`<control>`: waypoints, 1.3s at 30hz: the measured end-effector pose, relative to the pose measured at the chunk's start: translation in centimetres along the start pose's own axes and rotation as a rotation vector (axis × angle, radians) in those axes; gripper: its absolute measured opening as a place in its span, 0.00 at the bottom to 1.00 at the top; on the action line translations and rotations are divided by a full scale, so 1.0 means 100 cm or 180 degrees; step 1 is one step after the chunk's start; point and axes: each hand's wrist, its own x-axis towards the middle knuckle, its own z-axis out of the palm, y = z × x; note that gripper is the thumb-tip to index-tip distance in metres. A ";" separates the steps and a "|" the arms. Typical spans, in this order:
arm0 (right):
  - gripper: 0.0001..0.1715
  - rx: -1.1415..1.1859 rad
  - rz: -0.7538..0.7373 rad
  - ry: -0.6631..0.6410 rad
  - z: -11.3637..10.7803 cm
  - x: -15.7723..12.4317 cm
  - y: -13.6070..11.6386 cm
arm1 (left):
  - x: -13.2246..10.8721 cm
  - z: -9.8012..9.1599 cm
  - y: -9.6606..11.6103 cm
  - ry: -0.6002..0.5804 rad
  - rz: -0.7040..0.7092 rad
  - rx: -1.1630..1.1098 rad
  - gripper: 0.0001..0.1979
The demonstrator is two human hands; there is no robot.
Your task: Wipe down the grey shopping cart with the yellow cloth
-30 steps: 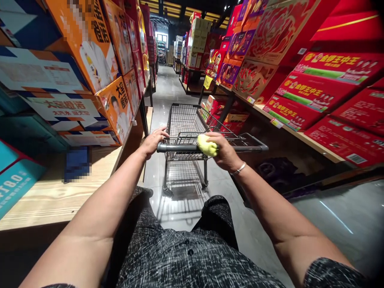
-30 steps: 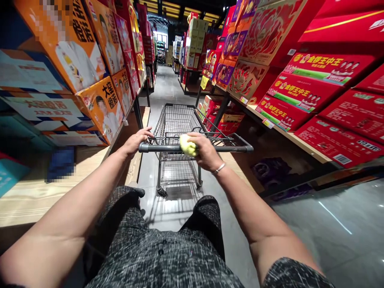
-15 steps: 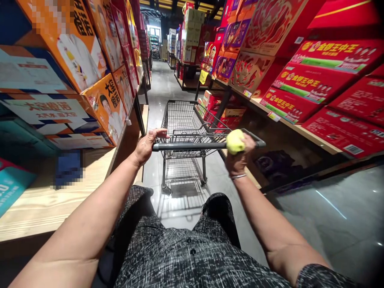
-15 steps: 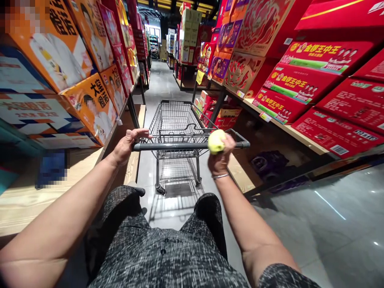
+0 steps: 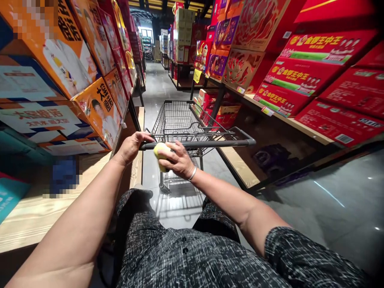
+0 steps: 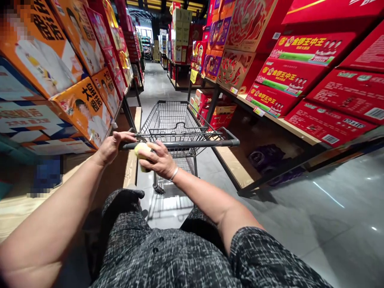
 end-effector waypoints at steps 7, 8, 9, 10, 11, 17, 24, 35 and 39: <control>0.07 -0.0742 0.0684 0.0934 -0.080 -0.131 0.066 | 0.011 -0.015 -0.024 0.0408 0.0353 0.0729 0.30; 0.06 -0.0898 0.0871 0.0978 -0.092 -0.147 0.069 | 0.012 -0.017 -0.026 0.0421 0.0367 0.0768 0.29; 0.05 -0.1016 0.1061 0.1009 -0.104 -0.160 0.072 | 0.014 -0.019 -0.028 0.0415 0.0391 0.0814 0.27; 0.04 -0.1085 0.1229 0.1047 -0.114 -0.171 0.073 | 0.015 -0.022 -0.029 0.0387 0.0426 0.0875 0.25; 0.04 -0.1113 0.1358 0.1108 -0.123 -0.179 0.074 | 0.017 -0.025 -0.030 0.0339 0.0467 0.0956 0.24; 0.15 -0.1084 0.1621 0.2116 -0.122 -0.172 0.060 | 0.022 -0.033 -0.015 0.0343 0.0533 0.2076 0.22; 0.22 -0.1123 0.1442 0.1644 -0.092 -0.129 0.025 | 0.003 0.024 0.020 -0.0135 0.0779 0.2361 0.23; 0.29 0.0374 0.2710 0.1820 -0.157 -0.109 0.101 | 0.008 0.038 0.016 -0.0110 0.0674 0.2308 0.18; 0.34 0.1194 0.3135 0.1682 -0.145 -0.087 0.152 | 0.014 0.040 0.014 -0.0063 0.0606 0.2253 0.19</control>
